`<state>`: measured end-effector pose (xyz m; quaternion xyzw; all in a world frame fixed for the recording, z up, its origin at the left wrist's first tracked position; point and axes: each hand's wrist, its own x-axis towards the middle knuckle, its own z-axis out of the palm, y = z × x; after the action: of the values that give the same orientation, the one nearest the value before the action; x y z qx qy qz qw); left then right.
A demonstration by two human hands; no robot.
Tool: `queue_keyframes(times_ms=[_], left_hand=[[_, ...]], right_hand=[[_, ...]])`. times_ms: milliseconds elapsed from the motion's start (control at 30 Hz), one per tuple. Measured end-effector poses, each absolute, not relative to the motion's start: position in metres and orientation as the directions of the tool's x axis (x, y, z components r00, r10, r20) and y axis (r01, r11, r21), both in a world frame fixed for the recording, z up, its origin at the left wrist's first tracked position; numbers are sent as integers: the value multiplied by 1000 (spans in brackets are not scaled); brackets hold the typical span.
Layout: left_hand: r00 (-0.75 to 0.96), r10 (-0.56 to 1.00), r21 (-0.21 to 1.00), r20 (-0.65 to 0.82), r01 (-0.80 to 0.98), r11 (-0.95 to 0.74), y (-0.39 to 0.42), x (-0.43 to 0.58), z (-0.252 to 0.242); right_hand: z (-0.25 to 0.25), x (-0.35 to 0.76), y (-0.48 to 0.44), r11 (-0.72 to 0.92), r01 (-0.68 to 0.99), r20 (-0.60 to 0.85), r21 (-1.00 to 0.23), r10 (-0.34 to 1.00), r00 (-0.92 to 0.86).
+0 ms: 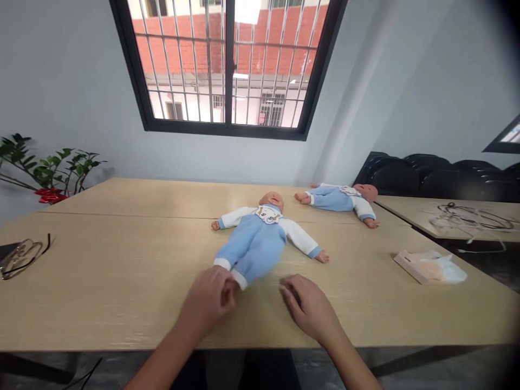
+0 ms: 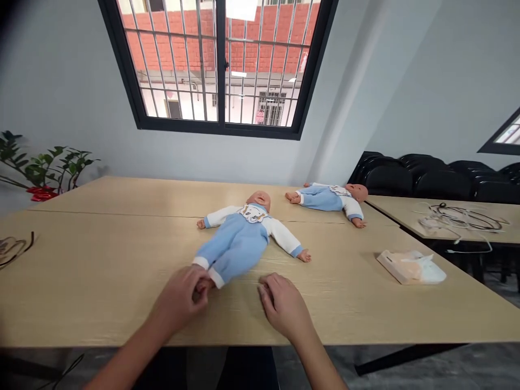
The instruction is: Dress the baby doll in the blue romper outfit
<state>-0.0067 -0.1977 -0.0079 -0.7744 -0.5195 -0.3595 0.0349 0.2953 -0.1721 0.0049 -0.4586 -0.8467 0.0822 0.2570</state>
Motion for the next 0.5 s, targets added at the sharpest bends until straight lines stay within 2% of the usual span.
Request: queue_keyframes(times_ms=[133, 200, 267, 333, 400, 500], left_hand=[[169, 883, 262, 437, 915, -305, -174, -82, -3], [63, 908, 216, 414, 962, -165, -161, -112, 3], [-105, 886, 191, 452, 981, 18, -149, -126, 13], [-206, 843, 208, 496, 971, 115, -135, -119, 25], [-169, 854, 245, 493, 968, 50, -121, -91, 40], [-32, 924, 354, 380, 928, -114, -96, -25, 56]], right_hand=[[2, 316, -149, 634, 699, 616, -332, 706, -348], [0, 329, -124, 599, 692, 663, -403, 712, -230], [-3, 334, -96, 520, 647, 604, -557, 789, -114], [-6, 326, -72, 434, 589, 474, -681, 875, -97], [-8, 307, -59, 412, 573, 367, -709, 909, -199], [-3, 270, -55, 547, 564, 332, -618, 833, -443]])
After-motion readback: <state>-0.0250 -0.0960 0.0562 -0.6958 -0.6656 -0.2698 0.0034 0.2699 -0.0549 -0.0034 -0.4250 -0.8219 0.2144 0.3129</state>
